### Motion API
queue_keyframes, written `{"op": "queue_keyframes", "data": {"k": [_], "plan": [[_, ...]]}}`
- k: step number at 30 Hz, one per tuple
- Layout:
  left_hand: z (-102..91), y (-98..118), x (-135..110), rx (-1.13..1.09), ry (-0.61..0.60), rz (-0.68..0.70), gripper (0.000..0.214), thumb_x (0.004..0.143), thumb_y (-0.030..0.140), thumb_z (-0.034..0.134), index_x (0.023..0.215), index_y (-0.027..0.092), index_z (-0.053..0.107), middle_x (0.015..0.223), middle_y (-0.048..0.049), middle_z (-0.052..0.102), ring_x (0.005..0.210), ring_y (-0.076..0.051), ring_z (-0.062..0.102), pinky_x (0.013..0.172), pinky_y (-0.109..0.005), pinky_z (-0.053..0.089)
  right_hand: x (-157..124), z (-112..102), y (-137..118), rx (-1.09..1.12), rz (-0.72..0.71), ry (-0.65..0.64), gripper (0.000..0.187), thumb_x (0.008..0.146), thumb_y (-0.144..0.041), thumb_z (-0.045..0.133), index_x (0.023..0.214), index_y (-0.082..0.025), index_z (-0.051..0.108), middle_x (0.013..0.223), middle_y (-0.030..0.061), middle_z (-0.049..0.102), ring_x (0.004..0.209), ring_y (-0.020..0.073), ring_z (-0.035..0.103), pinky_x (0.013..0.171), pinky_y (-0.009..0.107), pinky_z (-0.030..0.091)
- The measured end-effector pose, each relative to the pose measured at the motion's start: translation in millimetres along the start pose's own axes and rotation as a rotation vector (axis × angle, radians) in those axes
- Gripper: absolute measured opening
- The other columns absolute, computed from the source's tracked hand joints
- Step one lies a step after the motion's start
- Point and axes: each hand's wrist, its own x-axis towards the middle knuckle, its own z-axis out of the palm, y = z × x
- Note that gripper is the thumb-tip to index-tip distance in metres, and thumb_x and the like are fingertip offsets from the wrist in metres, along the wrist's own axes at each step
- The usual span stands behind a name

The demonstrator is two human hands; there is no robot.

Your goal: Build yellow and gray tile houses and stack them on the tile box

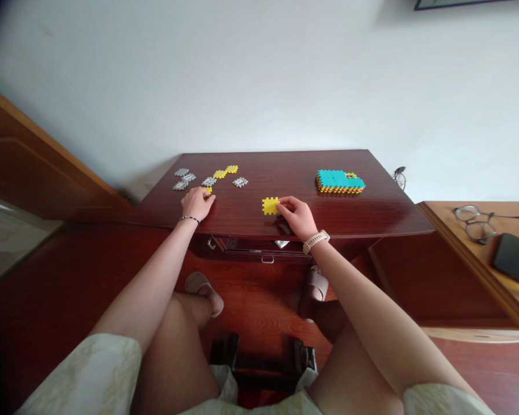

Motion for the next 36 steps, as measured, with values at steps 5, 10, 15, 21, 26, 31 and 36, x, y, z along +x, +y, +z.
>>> {"op": "queue_keyframes", "data": {"k": [5,10,15,21,26,31,36], "plan": [[-1.8,5.3,0.7,-0.039,-0.022,-0.003,0.017,0.099,0.032,0.072,0.114,0.024,0.067,0.132,-0.0131,0.070,0.129,-0.034,0.067,0.115,-0.049,0.050,0.1,0.1,0.1,-0.027,-0.002,0.004,0.050,0.082,-0.067,0.086,0.105,-0.023,0.077,0.102,0.0085,0.086,0.095,0.0285,0.081,0.088,0.041,0.066],[1.5,8.7,1.4,-0.182,-0.036,0.067,0.033,0.092,0.026,0.080,0.122,0.024,0.070,0.136,-0.0123,0.067,0.127,-0.031,0.069,0.113,-0.044,0.054,-0.3,0.2,-0.5,-0.036,-0.001,0.004,0.050,0.083,-0.067,0.085,0.105,-0.023,0.077,0.101,0.0082,0.085,0.094,0.0283,0.080,0.088,0.041,0.066],[6.3,17.6,-0.5,-0.346,-0.036,0.195,0.050,0.080,0.015,0.085,0.128,0.022,0.072,0.138,-0.0115,0.066,0.126,-0.029,0.068,0.118,-0.043,0.053,-0.8,0.3,-2.4,-0.053,-0.004,0.003,0.049,0.083,-0.067,0.084,0.105,-0.024,0.077,0.101,0.0081,0.085,0.094,0.0287,0.080,0.086,0.041,0.066],[9.6,33.5,-7.5,-0.462,-0.064,0.223,0.052,0.076,0.013,0.084,0.127,0.021,0.076,0.125,-0.0094,0.068,0.115,-0.027,0.070,0.112,-0.045,0.057,0.0,0.4,-2.0,-0.056,-0.007,-0.002,0.049,0.083,-0.067,0.084,0.105,-0.024,0.077,0.101,0.0083,0.085,0.094,0.0286,0.079,0.085,0.041,0.065],[12.8,38.3,-7.5,-0.581,-0.086,0.170,0.049,0.076,0.013,0.081,0.124,0.019,0.078,0.123,-0.0105,0.073,0.114,-0.027,0.073,0.112,-0.045,0.058,0.7,0.9,-1.0,-0.051,-0.012,-0.003,0.046,0.084,-0.064,0.084,0.105,-0.023,0.077,0.104,0.0087,0.085,0.095,0.0288,0.080,0.088,0.042,0.064],[15.3,41.6,-12.8,-0.745,-0.161,0.079,0.040,0.074,0.017,0.082,0.114,0.020,0.082,0.122,-0.0105,0.080,0.115,-0.029,0.075,0.111,-0.046,0.058,0.2,1.5,-0.7,-0.051,-0.013,0.002,0.047,0.084,-0.065,0.084,0.105,-0.023,0.077,0.102,0.0083,0.086,0.096,0.0288,0.080,0.088,0.042,0.065],[14.3,52.8,-30.5,-1.045,-0.267,-0.033,0.025,0.077,0.030,0.083,0.100,0.022,0.078,0.106,-0.0075,0.080,0.106,-0.027,0.076,0.101,-0.044,0.061,-0.2,1.6,-1.3,-0.053,-0.015,-0.001,0.046,0.085,-0.064,0.084,0.105,-0.024,0.077,0.103,0.0086,0.086,0.096,0.0293,0.080,0.087,0.042,0.065]]}}
